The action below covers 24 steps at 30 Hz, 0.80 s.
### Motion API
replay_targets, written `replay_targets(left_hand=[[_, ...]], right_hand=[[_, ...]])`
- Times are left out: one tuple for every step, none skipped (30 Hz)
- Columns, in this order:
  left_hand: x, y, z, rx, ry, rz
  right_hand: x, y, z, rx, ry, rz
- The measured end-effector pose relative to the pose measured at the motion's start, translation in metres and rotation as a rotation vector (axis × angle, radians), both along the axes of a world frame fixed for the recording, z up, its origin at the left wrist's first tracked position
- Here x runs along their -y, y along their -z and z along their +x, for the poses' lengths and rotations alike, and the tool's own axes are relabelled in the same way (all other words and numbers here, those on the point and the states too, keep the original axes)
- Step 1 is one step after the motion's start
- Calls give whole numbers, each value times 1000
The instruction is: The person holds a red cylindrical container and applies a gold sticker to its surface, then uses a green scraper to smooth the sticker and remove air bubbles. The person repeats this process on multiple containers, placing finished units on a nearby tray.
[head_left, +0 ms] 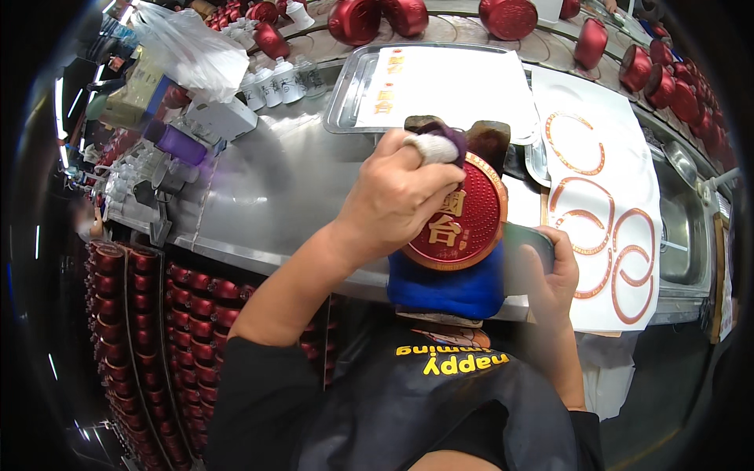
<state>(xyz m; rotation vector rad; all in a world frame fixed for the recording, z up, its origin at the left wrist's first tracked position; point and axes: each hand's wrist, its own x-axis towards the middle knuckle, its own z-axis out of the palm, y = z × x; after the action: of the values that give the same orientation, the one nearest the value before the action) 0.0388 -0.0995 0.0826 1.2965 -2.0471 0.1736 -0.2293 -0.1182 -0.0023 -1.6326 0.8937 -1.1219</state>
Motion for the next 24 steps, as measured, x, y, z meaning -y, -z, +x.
replay_targets(left_hand=[[-10,3,1,0,-40,-21],[-18,5,0,-4,-41,-27],[-24,7,-2,-3,-45,-29],[-29,9,-5,-3,-49,-33],[-31,11,-11,21,-43,-46],[-29,12,-14,20,-31,-41],[-26,13,-19,20,-11,-42],[-24,13,-22,15,14,-57],[-19,13,-24,31,20,-56],[-17,12,-23,25,27,-34],[-16,10,-22,23,35,-13],[-15,8,-20,31,45,25],[-15,6,-17,6,35,34],[-18,4,-16,-2,12,35],[-20,3,-15,-10,-14,57],[-22,3,-17,-34,-31,59],[-22,5,-21,-37,-17,48],[-22,7,-26,-24,9,34],[-21,9,-30,-12,33,17],[-22,11,-32,16,41,24],[-27,12,-34,23,76,62],[-31,12,-32,32,72,63],[-35,11,-29,42,72,66],[-40,10,-26,52,72,71]], right_hand=[[0,0,3,3,4,10],[0,1,5,7,9,19],[1,1,7,10,13,29],[2,2,9,13,15,38],[2,2,9,4,15,37],[2,2,9,-6,16,38],[3,2,9,0,26,37],[3,2,9,-16,18,39],[3,2,9,-16,16,38],[3,3,9,-9,8,42],[3,3,9,-28,8,25],[3,3,8,-37,6,14],[3,4,7,-40,12,24],[2,4,6,-32,18,15],[2,3,4,-16,32,29],[2,3,3,12,49,43],[1,2,0,25,41,35],[1,2,-1,-12,45,45],[1,1,-2,-20,37,48],[0,1,-4,0,29,71],[-1,1,-4,-9,23,52],[-1,0,-5,-40,29,12],[-2,0,-6,-44,35,3],[-2,-1,-6,-43,40,21]])
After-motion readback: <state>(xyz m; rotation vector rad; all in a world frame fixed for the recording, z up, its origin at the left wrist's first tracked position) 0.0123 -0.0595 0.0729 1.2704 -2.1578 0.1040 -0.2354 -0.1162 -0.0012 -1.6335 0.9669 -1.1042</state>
